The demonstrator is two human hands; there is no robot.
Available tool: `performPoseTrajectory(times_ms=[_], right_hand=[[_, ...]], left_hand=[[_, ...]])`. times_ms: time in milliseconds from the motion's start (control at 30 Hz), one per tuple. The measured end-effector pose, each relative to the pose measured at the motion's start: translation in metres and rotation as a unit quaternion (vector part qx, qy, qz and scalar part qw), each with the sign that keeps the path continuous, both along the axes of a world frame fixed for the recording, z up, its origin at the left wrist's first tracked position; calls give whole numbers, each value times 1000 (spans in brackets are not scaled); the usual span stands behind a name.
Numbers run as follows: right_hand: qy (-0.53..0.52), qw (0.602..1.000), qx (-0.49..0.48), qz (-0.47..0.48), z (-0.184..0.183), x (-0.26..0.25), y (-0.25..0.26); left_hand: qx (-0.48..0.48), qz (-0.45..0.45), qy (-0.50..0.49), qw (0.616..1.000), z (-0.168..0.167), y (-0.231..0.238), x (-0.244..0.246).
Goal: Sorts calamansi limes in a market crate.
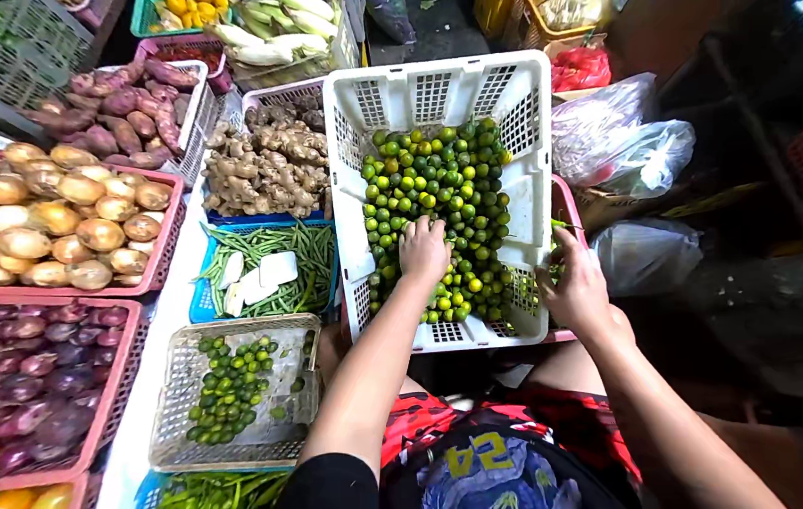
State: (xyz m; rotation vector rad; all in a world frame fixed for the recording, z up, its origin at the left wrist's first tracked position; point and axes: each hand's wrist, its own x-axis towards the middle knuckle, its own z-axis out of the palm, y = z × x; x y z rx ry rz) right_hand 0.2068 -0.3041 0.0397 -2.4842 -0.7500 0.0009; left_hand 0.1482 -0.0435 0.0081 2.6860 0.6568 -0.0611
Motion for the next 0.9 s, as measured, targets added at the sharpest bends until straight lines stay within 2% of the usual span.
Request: performPoseTrajectory(times_ms=[100, 167, 200, 267, 333, 400, 467, 500, 567, 633, 700, 767, 833, 867, 900], right_hand=[[101, 994, 35, -5, 10, 22, -4], [146, 989, 7, 1, 14, 40, -2], [139, 990, -21, -9, 15, 48, -2], [112, 986, -86, -88, 19, 61, -5], [138, 957, -198, -162, 15, 73, -13], [189, 923, -291, -168, -1, 75, -24], [202, 911, -330, -146, -15, 72, -32], [202, 916, -320, -131, -21, 71, -38], [228, 938, -234, -115, -33, 71, -58], [260, 949, -125, -131, -44, 64, -74], [249, 954, -82, -145, -47, 49, -82], [180, 971, -73, -137, -45, 36, -87], [86, 987, -87, -103, -43, 26, -92], [49, 990, -102, -83, -43, 23, -91], [34, 991, -113, -69, -43, 21, -88]], left_hand=[[69, -12, 43, 997, -10, 3, 17], [76, -16, 81, 994, -2, 4, 21], [74, -15, 103, 992, 2, 4, 22], [64, -5, 141, 988, 7, 2, 26], [50, 13, 163, 985, 12, 1, 31], [31, 23, 174, 984, 16, 1, 35], [25, 26, 170, 985, 17, 5, 35], [20, 25, 163, 986, 15, 8, 34], [11, 17, 152, 988, 12, 11, 28], [-4, 11, 128, 992, 9, 12, 16], [-21, 18, 89, 996, 8, 12, 1], [-79, 48, 22, 995, 18, 13, -24], [-220, 115, -58, 967, 35, 15, -54], [-312, 158, -109, 930, 37, 18, -66], [-421, 193, -164, 871, 36, 21, -76]])
